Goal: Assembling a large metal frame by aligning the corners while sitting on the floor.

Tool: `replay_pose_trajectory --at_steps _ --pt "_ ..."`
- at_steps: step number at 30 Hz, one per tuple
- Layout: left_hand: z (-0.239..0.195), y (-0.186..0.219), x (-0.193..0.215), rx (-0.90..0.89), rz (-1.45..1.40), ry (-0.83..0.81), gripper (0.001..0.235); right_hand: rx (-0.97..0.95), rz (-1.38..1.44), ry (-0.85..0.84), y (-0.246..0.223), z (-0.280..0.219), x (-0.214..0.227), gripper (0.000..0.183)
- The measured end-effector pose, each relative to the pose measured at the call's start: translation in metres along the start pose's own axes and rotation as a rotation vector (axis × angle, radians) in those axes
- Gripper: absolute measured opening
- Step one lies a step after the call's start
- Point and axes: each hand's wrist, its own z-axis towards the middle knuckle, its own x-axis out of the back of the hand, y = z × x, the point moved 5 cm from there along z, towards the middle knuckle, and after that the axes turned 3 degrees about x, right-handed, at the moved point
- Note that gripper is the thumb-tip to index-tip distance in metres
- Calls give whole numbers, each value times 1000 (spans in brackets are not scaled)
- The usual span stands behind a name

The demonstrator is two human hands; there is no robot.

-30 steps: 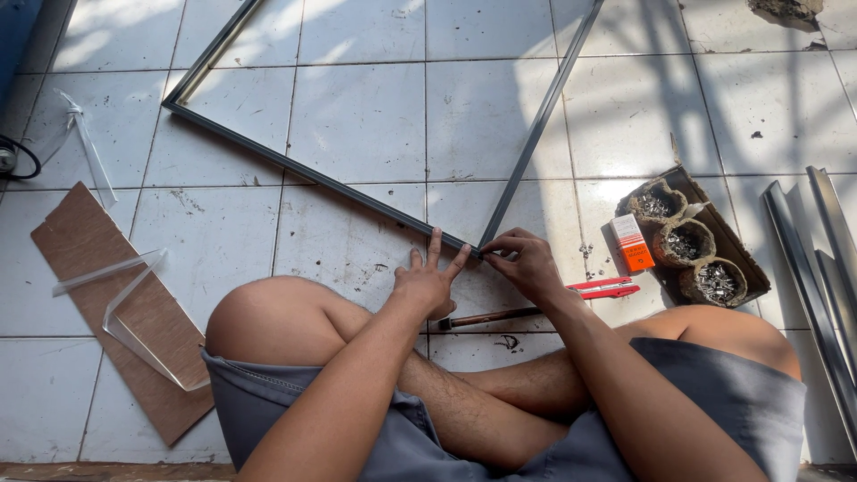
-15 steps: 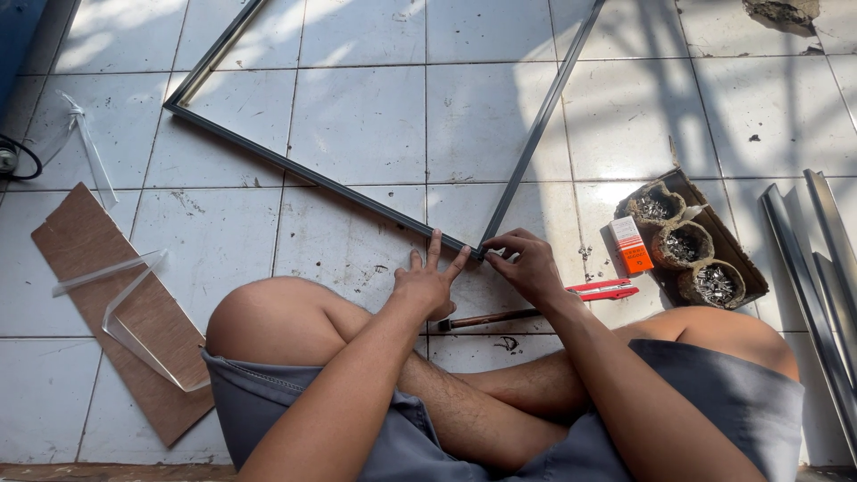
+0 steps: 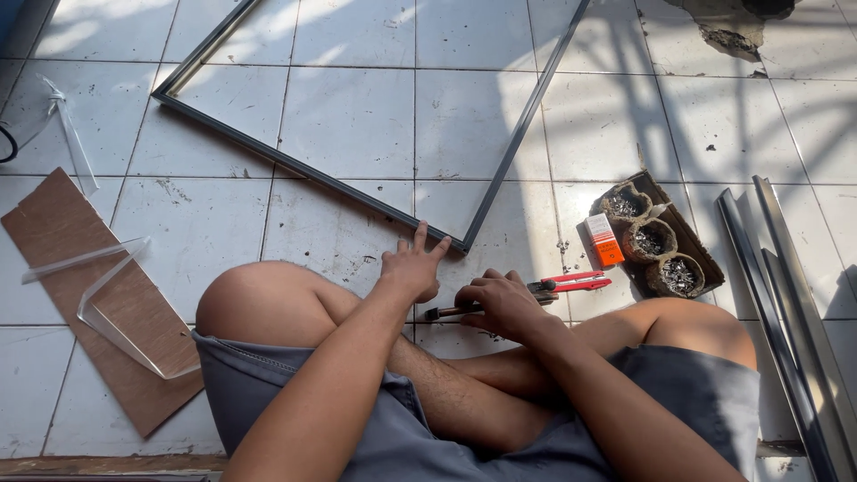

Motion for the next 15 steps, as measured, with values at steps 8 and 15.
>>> replay_pose_trajectory --at_steps 8,15 --pt "-29 4 26 21 -63 106 63 -232 286 110 38 -9 4 19" --pt "-13 12 0 -91 37 74 69 -373 230 422 49 -15 14 26"
